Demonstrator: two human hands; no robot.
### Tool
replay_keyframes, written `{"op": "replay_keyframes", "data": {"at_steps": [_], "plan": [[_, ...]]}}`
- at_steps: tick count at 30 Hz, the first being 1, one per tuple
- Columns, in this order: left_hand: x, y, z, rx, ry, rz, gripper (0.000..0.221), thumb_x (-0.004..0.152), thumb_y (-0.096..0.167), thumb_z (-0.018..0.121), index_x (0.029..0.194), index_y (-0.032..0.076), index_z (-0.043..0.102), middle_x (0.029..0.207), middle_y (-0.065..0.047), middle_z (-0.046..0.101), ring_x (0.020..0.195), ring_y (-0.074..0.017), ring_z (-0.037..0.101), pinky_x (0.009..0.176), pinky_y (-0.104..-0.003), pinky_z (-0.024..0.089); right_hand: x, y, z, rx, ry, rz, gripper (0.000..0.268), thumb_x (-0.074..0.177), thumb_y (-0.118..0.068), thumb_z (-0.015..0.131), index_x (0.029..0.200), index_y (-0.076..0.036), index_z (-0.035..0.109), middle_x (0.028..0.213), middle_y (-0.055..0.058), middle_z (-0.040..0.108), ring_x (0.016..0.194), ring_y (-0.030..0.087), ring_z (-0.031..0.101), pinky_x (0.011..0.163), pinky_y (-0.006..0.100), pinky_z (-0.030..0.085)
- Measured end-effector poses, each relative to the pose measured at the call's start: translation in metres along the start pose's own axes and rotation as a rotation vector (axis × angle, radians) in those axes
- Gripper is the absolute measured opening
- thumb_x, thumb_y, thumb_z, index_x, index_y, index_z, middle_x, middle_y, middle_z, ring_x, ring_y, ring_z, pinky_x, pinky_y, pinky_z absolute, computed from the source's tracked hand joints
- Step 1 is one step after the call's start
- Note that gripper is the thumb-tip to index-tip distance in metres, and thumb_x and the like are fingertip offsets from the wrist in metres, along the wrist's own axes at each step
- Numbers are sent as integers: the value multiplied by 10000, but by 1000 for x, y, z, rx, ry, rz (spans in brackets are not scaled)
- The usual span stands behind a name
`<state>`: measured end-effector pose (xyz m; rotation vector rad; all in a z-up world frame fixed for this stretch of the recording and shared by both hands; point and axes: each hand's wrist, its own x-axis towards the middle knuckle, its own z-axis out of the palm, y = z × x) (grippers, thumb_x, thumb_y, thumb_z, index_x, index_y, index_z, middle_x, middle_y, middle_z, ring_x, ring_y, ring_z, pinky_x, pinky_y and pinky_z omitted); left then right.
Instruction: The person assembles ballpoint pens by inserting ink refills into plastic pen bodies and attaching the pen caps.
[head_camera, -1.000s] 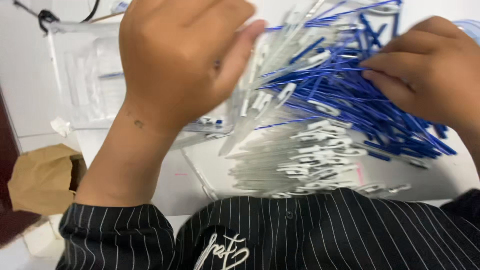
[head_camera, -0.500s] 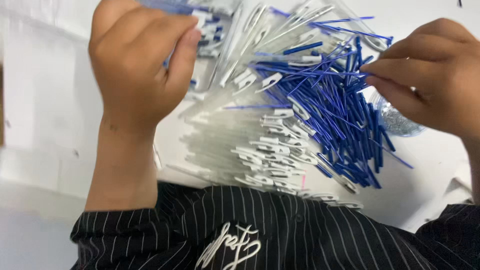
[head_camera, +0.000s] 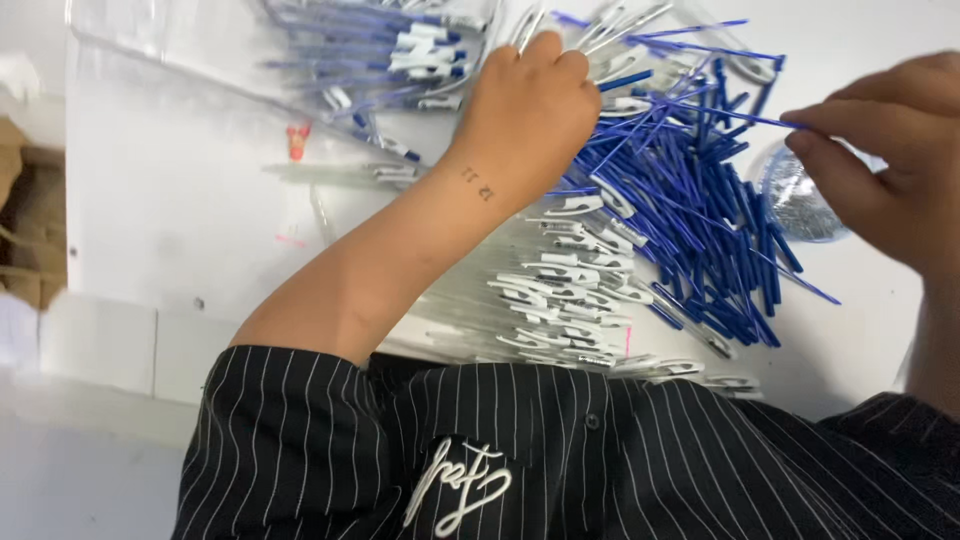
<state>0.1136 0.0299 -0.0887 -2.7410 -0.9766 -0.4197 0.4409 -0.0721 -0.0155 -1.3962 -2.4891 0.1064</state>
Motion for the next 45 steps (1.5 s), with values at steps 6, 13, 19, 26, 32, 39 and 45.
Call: {"op": "replay_keyframes", "data": {"at_steps": [6, 13, 19, 26, 32, 39, 45], "plan": [[6, 1, 6, 5, 30, 16, 329, 519, -41, 775, 637, 237, 644, 684, 35, 565, 776, -283, 558, 519, -364, 431, -53, -19, 10, 193, 164, 218, 130, 1224, 240, 818, 1348, 222, 783, 1276, 359, 677, 1130, 431, 664, 1007, 476, 524], [-7, -1, -30, -74, 14, 16, 305, 631, -56, 714, 817, 178, 657, 770, 12, 608, 803, -280, 574, 529, -378, 458, -54, -39, 26, 207, 252, 387, 187, 1174, 175, 847, 1356, 145, 818, 1258, 284, 684, 1208, 369, 671, 1068, 435, 532], [-24, -10, -69, -339, 68, 13, 131, 954, 96, 721, 1065, 162, 694, 923, 20, 657, 875, -249, 583, 678, -403, 502, -36, -64, 24, 335, 353, 287, 74, 1039, 144, 724, 1077, 105, 775, 1042, 227, 702, 1018, 368, 649, 987, 471, 491], [-26, -16, -80, -336, 169, 86, 141, 965, 86, 759, 1081, 151, 712, 998, 20, 677, 920, -247, 579, 736, -385, 511, -41, -70, 21, 364, 411, 256, 69, 1012, 182, 686, 1022, 136, 737, 1005, 254, 679, 997, 395, 622, 983, 497, 472], [-22, -17, -86, -351, 210, 107, 103, 975, 105, 779, 1036, 147, 707, 959, 8, 678, 916, -252, 592, 719, -376, 496, -46, -66, 22, 304, 419, 271, 65, 1002, 181, 689, 1010, 132, 732, 1006, 255, 675, 1012, 409, 616, 992, 511, 466], [-25, -19, -82, -349, 197, 142, 173, 940, 116, 864, 979, 122, 696, 904, -17, 664, 862, -255, 585, 711, -369, 492, -39, -55, 12, 183, -20, 297, 222, 919, -200, 790, 1134, -152, 813, 1215, 168, 679, 1221, 284, 635, 1144, 482, 325], [-30, -14, -78, -256, 181, 137, 162, 946, 134, 846, 1039, 158, 716, 951, 19, 689, 915, -234, 621, 764, -368, 498, -66, -18, 34, -105, 110, 385, 129, 1059, -96, 847, 1183, -64, 842, 1304, 190, 724, 1228, 405, 639, 1161, 515, 365]]}}
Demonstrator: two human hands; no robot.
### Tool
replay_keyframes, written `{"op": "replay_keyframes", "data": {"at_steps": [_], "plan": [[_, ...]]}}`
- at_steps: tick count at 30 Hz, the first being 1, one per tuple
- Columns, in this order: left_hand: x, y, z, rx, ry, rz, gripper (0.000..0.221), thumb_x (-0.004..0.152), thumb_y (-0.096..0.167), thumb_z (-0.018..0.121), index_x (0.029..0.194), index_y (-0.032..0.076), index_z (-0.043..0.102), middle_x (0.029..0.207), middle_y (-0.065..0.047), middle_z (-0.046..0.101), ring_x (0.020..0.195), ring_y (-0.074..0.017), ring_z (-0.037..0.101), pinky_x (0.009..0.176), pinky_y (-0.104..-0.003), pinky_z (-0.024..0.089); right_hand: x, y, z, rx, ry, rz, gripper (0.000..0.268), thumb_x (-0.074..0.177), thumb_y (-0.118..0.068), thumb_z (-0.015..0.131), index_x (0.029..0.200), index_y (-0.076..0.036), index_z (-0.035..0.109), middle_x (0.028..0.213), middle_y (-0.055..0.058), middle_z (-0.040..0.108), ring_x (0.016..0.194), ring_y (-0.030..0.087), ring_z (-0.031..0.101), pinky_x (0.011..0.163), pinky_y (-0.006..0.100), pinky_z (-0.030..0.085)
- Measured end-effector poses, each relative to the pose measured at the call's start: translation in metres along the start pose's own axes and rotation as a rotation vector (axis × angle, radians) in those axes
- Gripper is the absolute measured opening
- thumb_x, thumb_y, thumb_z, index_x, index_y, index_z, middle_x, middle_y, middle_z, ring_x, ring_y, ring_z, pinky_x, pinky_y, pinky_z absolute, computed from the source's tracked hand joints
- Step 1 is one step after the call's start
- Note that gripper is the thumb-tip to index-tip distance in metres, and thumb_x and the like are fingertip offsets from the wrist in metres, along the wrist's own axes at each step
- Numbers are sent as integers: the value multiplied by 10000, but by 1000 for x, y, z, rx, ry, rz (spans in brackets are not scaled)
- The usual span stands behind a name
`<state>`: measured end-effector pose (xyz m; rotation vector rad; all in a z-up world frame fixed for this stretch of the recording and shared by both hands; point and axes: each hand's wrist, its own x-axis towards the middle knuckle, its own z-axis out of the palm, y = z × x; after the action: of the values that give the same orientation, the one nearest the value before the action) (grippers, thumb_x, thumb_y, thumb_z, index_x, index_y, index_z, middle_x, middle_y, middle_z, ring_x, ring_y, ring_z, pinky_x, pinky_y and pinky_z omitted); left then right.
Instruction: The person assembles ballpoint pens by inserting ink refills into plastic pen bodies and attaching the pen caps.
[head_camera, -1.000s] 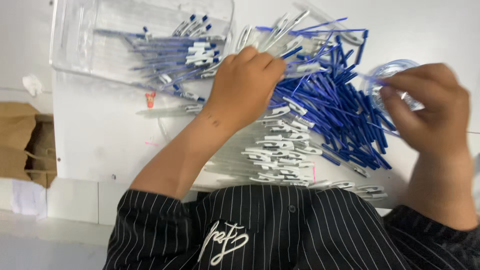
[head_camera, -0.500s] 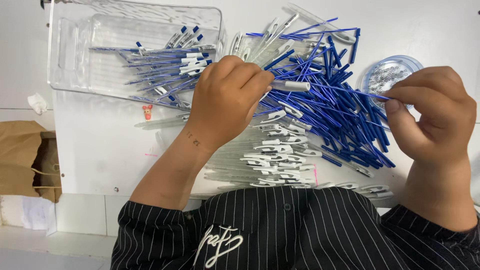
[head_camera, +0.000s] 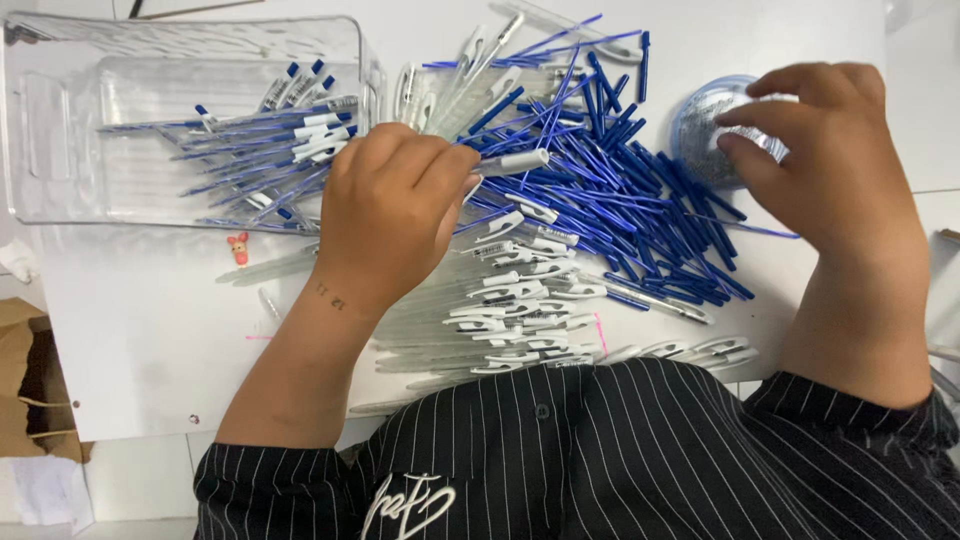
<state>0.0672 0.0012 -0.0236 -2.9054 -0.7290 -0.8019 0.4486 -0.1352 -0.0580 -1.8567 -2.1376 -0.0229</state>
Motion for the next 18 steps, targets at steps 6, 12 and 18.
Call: {"op": "replay_keyframes", "data": {"at_steps": [6, 12, 18], "plan": [[9, 4, -8, 22, 75, 39, 120, 989, 56, 768, 1019, 152, 703, 940, 27, 669, 899, -240, 572, 712, -342, 446, -17, 31, 30, -100, -52, -14, 125, 1074, -152, 937, 1179, -165, 871, 1452, 148, 746, 1401, 385, 610, 1223, 489, 372], [21, 11, -21, 25, 147, 103, 71, 1042, 106, 781, 1049, 139, 718, 939, 33, 661, 855, -216, 547, 687, -351, 428, -17, 31, 31, 98, 7, -44, 78, 1152, 109, 854, 1221, 115, 819, 1432, 280, 677, 1365, 406, 660, 1239, 474, 495], [23, 13, -39, 66, 219, 189, 214, 981, -81, 616, 890, 109, 582, 801, 1, 482, 705, -187, 427, 607, -332, 314, -31, 42, 45, 396, -20, 397, 74, 1388, -154, 635, 1405, -89, 665, 1335, 41, 638, 1185, 197, 558, 814, 362, 343]]}}
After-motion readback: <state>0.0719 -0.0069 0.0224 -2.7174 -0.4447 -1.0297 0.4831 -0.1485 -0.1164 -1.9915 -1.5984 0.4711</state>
